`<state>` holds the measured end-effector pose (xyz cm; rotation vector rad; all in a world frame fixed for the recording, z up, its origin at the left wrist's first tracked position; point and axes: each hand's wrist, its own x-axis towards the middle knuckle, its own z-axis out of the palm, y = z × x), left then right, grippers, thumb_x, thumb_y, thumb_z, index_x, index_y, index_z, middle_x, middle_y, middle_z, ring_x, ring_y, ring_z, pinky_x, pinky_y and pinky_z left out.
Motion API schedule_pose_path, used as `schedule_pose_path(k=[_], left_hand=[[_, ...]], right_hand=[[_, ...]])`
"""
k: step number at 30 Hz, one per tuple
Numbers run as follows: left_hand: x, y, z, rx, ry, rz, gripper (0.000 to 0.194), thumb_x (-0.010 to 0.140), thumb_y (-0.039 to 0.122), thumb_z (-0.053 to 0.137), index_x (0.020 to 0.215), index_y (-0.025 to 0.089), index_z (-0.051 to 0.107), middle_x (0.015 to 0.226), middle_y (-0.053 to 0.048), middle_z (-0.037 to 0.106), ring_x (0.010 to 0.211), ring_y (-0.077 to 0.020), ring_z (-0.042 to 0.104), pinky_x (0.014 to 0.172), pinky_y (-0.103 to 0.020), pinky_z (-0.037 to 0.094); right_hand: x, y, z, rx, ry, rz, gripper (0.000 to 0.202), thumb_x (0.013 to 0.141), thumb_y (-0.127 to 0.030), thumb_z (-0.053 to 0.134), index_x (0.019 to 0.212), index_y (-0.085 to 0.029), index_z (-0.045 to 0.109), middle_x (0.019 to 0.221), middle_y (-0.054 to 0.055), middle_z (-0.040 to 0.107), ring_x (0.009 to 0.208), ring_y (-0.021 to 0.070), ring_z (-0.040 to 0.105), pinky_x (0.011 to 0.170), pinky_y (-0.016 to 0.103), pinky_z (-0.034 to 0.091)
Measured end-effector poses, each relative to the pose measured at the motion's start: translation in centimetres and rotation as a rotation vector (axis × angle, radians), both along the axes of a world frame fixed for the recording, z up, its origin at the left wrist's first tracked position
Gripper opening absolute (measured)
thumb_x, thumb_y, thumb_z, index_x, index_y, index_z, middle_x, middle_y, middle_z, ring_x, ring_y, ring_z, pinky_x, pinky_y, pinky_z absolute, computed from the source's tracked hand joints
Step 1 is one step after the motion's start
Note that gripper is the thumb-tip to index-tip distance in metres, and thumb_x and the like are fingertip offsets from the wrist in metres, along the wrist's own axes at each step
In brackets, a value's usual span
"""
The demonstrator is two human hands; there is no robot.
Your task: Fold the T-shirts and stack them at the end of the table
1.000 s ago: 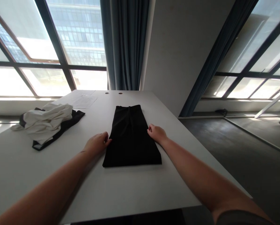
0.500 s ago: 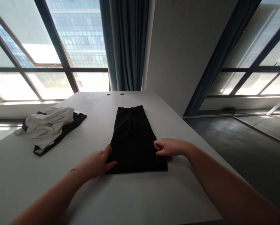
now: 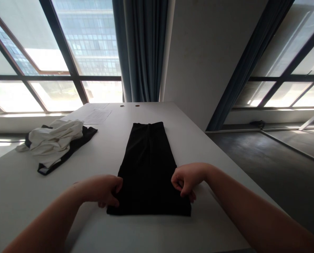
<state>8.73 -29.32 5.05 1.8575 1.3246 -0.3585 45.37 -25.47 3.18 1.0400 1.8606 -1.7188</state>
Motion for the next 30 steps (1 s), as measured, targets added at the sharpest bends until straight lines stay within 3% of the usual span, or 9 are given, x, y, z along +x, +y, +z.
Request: schedule_pose_path(k=[4, 6, 11, 14, 16, 18, 20, 25, 30], left_hand=[[-0.5, 0.3, 0.2, -0.17, -0.089, 0.025, 0.03, 0.075, 0.042, 0.072, 0.085, 0.025, 0.05, 0.056, 0.003, 0.068, 0.054, -0.0209, 0.068, 0.052, -0.028, 0.049], [-0.8, 1.2, -0.5, -0.159, -0.164, 0.065, 0.035, 0.08, 0.053, 0.067, 0.088, 0.025, 0.049, 0.058, 0.002, 0.068, 0.055, -0.0201, 0.068, 0.053, -0.028, 0.049], [-1.2, 3.9, -3.0, 0.264, -0.253, 0.216, 0.039, 0.089, 0.063, 0.054, 0.097, 0.025, 0.051, 0.064, 0.005, 0.064, 0.057, -0.0173, 0.062, 0.056, -0.028, 0.047], [-0.8, 5.0, -4.2, 0.59, -0.244, 0.246, 0.036, 0.095, 0.057, 0.049, 0.108, 0.024, 0.059, 0.081, 0.001, 0.07, 0.071, -0.0192, 0.066, 0.07, -0.032, 0.051], [-0.5, 5.8, -4.9, 0.746, -0.309, 0.217, 0.039, 0.097, 0.054, 0.048, 0.117, 0.023, 0.062, 0.109, -0.005, 0.073, 0.096, -0.0224, 0.069, 0.087, -0.035, 0.053], [-0.3, 7.1, -5.5, 0.835, -0.409, 0.118, 0.045, 0.101, 0.052, 0.044, 0.129, 0.023, 0.063, 0.14, -0.009, 0.063, 0.125, -0.0249, 0.061, 0.107, -0.037, 0.047], [-0.1, 9.0, -6.1, 0.854, -0.461, 0.016, 0.052, 0.104, 0.053, 0.038, 0.141, 0.024, 0.06, 0.156, -0.007, 0.051, 0.142, -0.0251, 0.048, 0.121, -0.039, 0.036], [0.9, 16.4, -7.7, 0.838, -0.269, -0.064, 0.063, 0.104, 0.055, 0.029, 0.153, 0.024, 0.051, 0.163, -0.004, 0.045, 0.152, -0.0244, 0.037, 0.128, -0.043, 0.024], [3.2, 23.4, -8.4, 0.82, -0.058, 0.128, 0.058, 0.105, 0.05, 0.028, 0.157, 0.031, 0.045, 0.168, 0.0, 0.034, 0.154, -0.0222, 0.033, 0.128, -0.045, 0.02]], right_hand=[[-0.2, -0.3, -0.3, -0.093, -0.022, -0.006, 0.045, 0.069, -0.052, 0.086, 0.079, -0.018, 0.058, 0.065, 0.001, 0.073, 0.059, 0.0172, 0.072, 0.052, 0.023, 0.056], [0.3, 0.3, -0.4, -0.061, 0.002, -0.077, 0.048, 0.073, -0.058, 0.081, 0.088, -0.018, 0.059, 0.065, 0.002, 0.073, 0.058, 0.018, 0.071, 0.05, 0.024, 0.056], [1.9, 2.8, -1.8, 0.191, 0.089, -0.309, 0.044, 0.081, -0.056, 0.072, 0.1, -0.019, 0.056, 0.065, 0.001, 0.072, 0.053, 0.0169, 0.067, 0.047, 0.024, 0.051], [2.2, 3.9, -2.8, 0.504, 0.122, -0.473, 0.031, 0.089, -0.048, 0.062, 0.1, -0.019, 0.059, 0.066, 0.001, 0.069, 0.054, 0.0166, 0.064, 0.05, 0.026, 0.049], [2.0, 4.2, -3.3, 0.84, 0.147, -0.558, 0.023, 0.092, -0.04, 0.058, 0.098, -0.018, 0.064, 0.077, 0.003, 0.07, 0.066, 0.0178, 0.066, 0.063, 0.03, 0.052], [1.8, 4.7, -3.9, 1.151, 0.19, -0.57, 0.02, 0.092, -0.035, 0.058, 0.096, -0.019, 0.068, 0.092, 0.006, 0.072, 0.085, 0.0202, 0.067, 0.081, 0.034, 0.053], [1.7, 5.4, -4.8, 1.313, 0.246, -0.521, 0.019, 0.092, -0.033, 0.059, 0.098, -0.02, 0.071, 0.106, 0.008, 0.07, 0.099, 0.0225, 0.066, 0.094, 0.037, 0.051], [2.2, 9.4, -7.4, 1.407, 0.209, -0.516, 0.037, 0.098, -0.038, 0.055, 0.128, -0.023, 0.071, 0.134, 0.012, 0.066, 0.129, 0.0275, 0.059, 0.115, 0.045, 0.042], [2.3, 15.5, -8.1, 1.373, -0.022, -0.447, 0.047, 0.103, -0.043, 0.049, 0.144, -0.024, 0.063, 0.152, 0.01, 0.057, 0.144, 0.0291, 0.048, 0.123, 0.046, 0.033]])
